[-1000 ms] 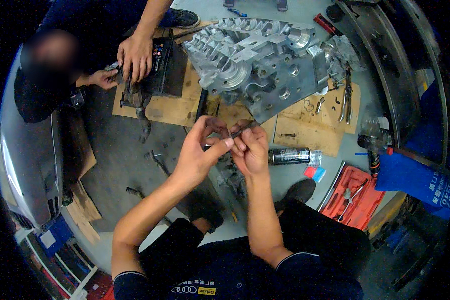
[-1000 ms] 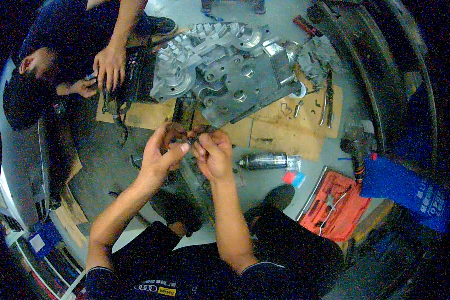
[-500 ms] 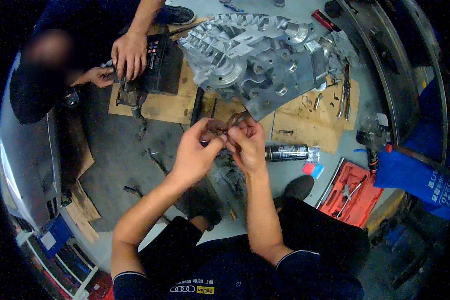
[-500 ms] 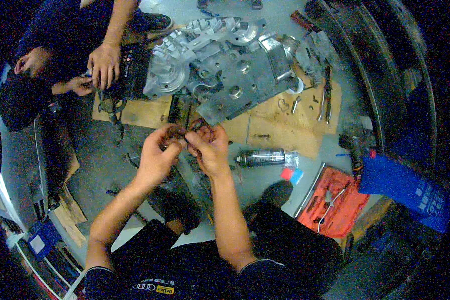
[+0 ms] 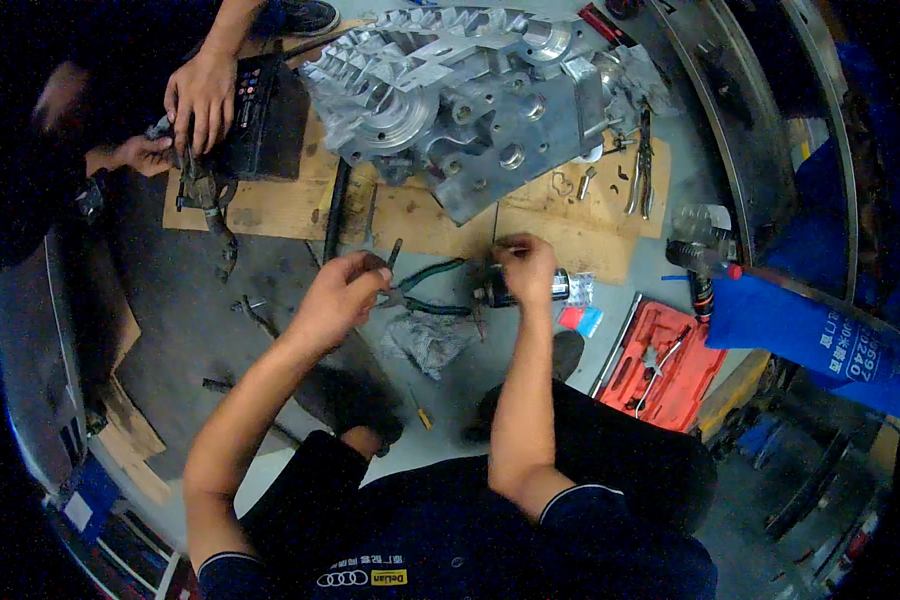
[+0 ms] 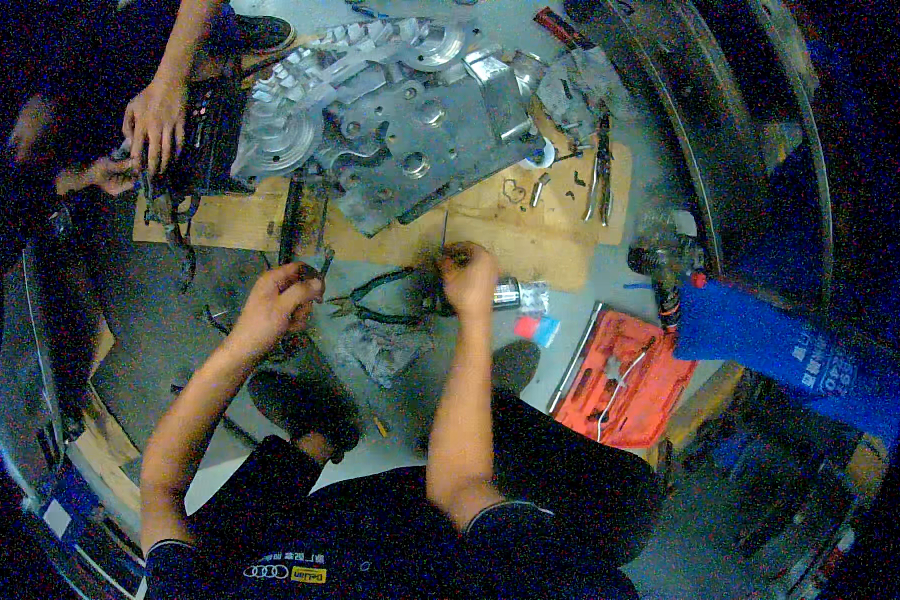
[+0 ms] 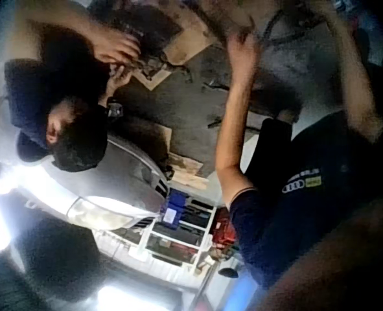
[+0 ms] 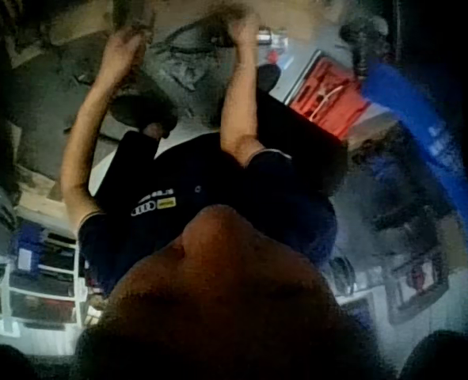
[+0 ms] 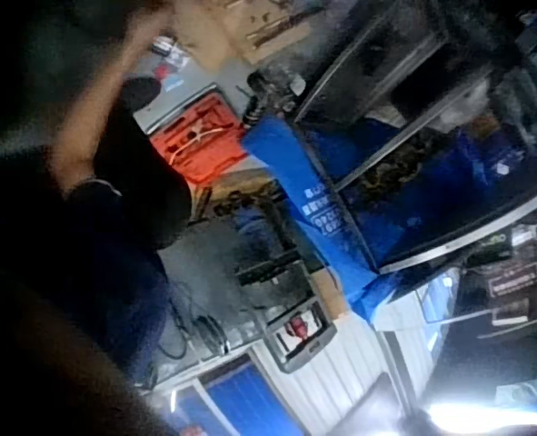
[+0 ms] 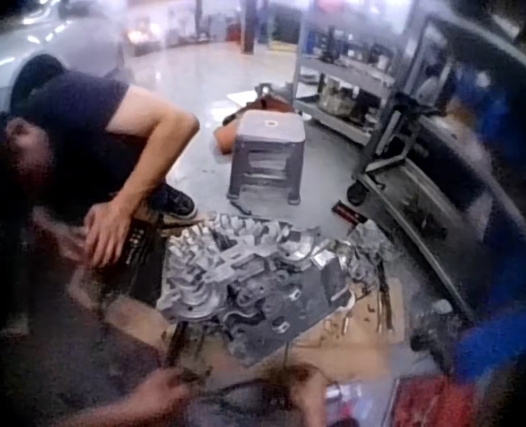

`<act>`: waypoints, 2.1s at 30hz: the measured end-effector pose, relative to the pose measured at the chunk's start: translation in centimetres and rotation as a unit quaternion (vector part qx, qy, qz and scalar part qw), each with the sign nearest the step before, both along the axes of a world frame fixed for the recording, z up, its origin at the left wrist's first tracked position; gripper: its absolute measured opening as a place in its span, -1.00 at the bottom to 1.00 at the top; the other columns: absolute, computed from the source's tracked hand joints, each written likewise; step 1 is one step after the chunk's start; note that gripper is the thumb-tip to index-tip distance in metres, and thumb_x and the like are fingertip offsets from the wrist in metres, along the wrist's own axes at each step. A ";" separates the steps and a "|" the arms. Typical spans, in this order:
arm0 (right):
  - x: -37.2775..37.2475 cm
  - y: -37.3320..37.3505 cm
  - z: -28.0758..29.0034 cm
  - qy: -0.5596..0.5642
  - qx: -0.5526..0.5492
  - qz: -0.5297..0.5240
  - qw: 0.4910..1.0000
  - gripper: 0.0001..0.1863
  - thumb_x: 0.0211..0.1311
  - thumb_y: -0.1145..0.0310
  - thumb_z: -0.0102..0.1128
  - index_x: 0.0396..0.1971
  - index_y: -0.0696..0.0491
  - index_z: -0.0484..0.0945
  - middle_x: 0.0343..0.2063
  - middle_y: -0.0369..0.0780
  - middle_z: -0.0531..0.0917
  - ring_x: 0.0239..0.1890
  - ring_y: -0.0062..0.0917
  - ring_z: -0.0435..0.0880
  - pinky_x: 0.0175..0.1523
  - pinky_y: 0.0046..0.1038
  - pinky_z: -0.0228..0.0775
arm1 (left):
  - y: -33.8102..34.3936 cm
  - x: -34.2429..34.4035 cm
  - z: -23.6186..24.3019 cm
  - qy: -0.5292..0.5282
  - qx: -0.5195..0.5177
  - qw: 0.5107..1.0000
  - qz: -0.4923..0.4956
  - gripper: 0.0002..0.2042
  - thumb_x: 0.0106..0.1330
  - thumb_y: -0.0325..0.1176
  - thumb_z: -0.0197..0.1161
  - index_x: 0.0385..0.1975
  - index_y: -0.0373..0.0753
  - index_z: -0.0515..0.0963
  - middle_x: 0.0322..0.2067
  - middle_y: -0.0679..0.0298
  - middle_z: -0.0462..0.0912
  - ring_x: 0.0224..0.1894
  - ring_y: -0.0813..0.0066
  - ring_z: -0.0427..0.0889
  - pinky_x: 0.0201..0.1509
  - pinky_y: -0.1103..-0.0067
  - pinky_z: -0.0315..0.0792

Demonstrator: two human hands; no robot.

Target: The person sits on the floor of a garage and cleans a metal car part using a rag. They then apply a sealant from a tube to the part's edges and use a screwdriver to adjust a small component. The person continues to wipe and inspect the part throughout the clip.

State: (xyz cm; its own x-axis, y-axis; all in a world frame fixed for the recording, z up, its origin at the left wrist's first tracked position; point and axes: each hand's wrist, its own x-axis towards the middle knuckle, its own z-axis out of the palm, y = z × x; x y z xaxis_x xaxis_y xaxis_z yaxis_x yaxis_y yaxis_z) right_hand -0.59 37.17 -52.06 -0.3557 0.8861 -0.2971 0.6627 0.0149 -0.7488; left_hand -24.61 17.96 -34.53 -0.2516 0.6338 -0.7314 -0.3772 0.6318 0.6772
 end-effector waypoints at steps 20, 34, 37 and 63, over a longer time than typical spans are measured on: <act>-8.5 -6.6 4.9 0.356 -0.329 0.059 0.872 -0.74 0.31 0.41 0.37 -0.07 0.17 0.59 -0.32 -0.28 0.69 -0.33 -0.54 0.61 -0.19 -0.44 0.52 | -2.2 -2.5 3.3 -0.053 0.124 0.990 0.036 -0.88 0.39 -0.37 0.19 -0.21 -0.26 0.46 -0.45 0.42 0.46 -0.46 0.68 0.37 -0.44 0.64 0.28; -15.8 -8.2 17.3 0.591 -0.397 -0.180 0.679 -0.90 0.37 0.39 0.34 -0.18 0.02 0.64 -0.27 -0.30 0.73 -0.24 -0.53 0.70 -0.13 -0.50 0.55 | 2.4 -2.4 6.1 0.276 0.133 0.951 -0.030 -0.69 0.37 -0.17 0.38 -0.20 -0.34 0.57 -0.46 0.29 0.57 -0.37 0.56 0.48 -0.24 0.52 0.42; -15.9 -8.5 17.5 0.608 -0.397 -0.178 0.664 -0.88 0.37 0.39 0.34 -0.15 0.02 0.64 -0.22 -0.29 0.74 -0.19 -0.52 0.71 -0.09 -0.48 0.55 | 2.8 -2.4 5.5 0.267 0.149 0.952 -0.021 -0.71 0.41 -0.19 0.34 -0.20 -0.35 0.59 -0.42 0.26 0.63 -0.34 0.57 0.54 -0.20 0.51 0.45; -15.5 -8.9 16.3 0.628 -0.381 -0.106 0.671 -0.70 0.51 0.17 0.18 0.07 0.01 0.58 -0.02 -0.27 0.68 0.07 -0.44 0.62 0.20 -0.33 0.47 | 2.7 -2.2 5.0 0.286 0.139 0.948 -0.010 -0.74 0.36 -0.20 0.39 -0.23 -0.31 0.63 -0.48 0.35 0.62 -0.37 0.66 0.51 -0.23 0.59 0.43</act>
State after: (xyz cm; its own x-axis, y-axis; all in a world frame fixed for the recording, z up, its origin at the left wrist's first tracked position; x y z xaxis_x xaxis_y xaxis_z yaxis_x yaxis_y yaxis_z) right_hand -16.12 28.25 -35.76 -0.6395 0.7177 -0.2755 -0.5703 -0.6832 -0.4560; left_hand -26.77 20.66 -29.57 -0.5419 0.7911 -0.2839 0.1122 0.4028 0.9084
